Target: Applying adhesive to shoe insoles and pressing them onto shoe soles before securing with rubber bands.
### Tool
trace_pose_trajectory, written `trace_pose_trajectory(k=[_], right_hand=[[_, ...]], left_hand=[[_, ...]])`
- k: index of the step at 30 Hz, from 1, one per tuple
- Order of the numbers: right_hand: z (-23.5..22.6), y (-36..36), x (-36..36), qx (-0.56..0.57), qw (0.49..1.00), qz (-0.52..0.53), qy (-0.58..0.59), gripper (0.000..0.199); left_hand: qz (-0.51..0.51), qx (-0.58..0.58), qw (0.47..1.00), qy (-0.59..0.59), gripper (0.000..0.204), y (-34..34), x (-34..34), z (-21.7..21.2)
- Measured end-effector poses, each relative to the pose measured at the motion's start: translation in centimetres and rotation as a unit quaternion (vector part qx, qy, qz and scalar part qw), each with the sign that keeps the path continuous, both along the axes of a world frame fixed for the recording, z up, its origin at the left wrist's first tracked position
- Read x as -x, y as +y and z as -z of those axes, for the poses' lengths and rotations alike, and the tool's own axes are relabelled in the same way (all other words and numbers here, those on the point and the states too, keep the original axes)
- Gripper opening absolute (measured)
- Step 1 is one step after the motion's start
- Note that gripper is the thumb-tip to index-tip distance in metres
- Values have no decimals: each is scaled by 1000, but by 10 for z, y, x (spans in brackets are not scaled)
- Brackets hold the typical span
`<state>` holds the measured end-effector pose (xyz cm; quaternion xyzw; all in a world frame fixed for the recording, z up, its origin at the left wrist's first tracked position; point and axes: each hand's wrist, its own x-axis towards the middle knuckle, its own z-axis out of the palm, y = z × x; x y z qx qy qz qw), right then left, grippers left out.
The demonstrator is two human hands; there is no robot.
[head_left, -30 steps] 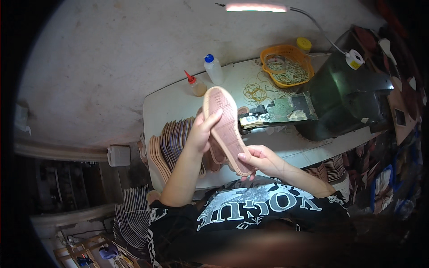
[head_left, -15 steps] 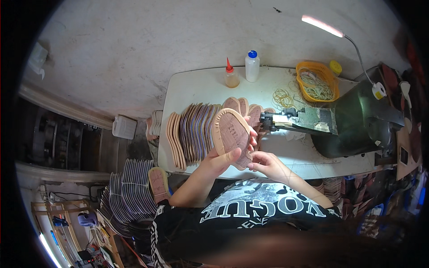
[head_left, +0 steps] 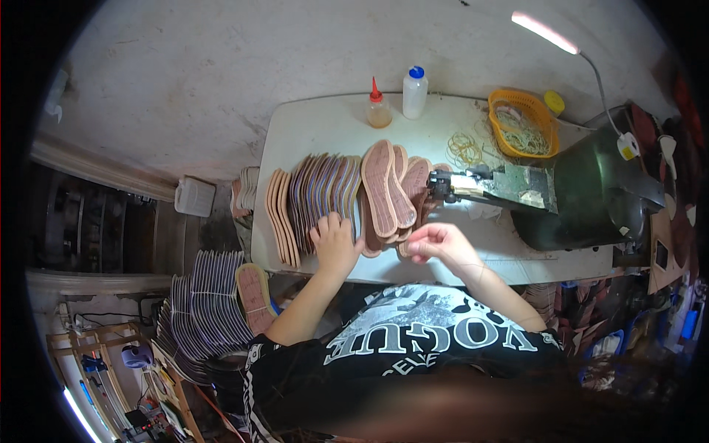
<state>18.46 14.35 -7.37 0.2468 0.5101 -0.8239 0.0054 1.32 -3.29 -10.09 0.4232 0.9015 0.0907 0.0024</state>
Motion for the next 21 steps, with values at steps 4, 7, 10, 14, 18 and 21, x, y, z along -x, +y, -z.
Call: trace_pose_trajectory(k=[4, 7, 10, 14, 18, 21], right_hand=[[3, 13, 1, 107, 994, 19, 23, 27], [10, 13, -1, 284, 946, -4, 154, 35], [-2, 2, 3, 77, 991, -48, 100, 59], [-34, -12, 15, -49, 986, -105, 121, 66], [-31, -19, 34, -71, 993, -56, 81, 45], [-39, -13, 27, -31, 985, 25, 165, 37]], left_hand=[[35, -25, 999, 26, 14, 8, 8, 4], [2, -109, 994, -8, 13, 11, 16, -5], [-13, -211, 976, -48, 12, 14, 17, -13], [61, -337, 938, -46, 14, 14, -35, -39], [261, -334, 902, -83, 18, 19, -65, -38], [174, -456, 866, -106, 35, 14, -54, -45]])
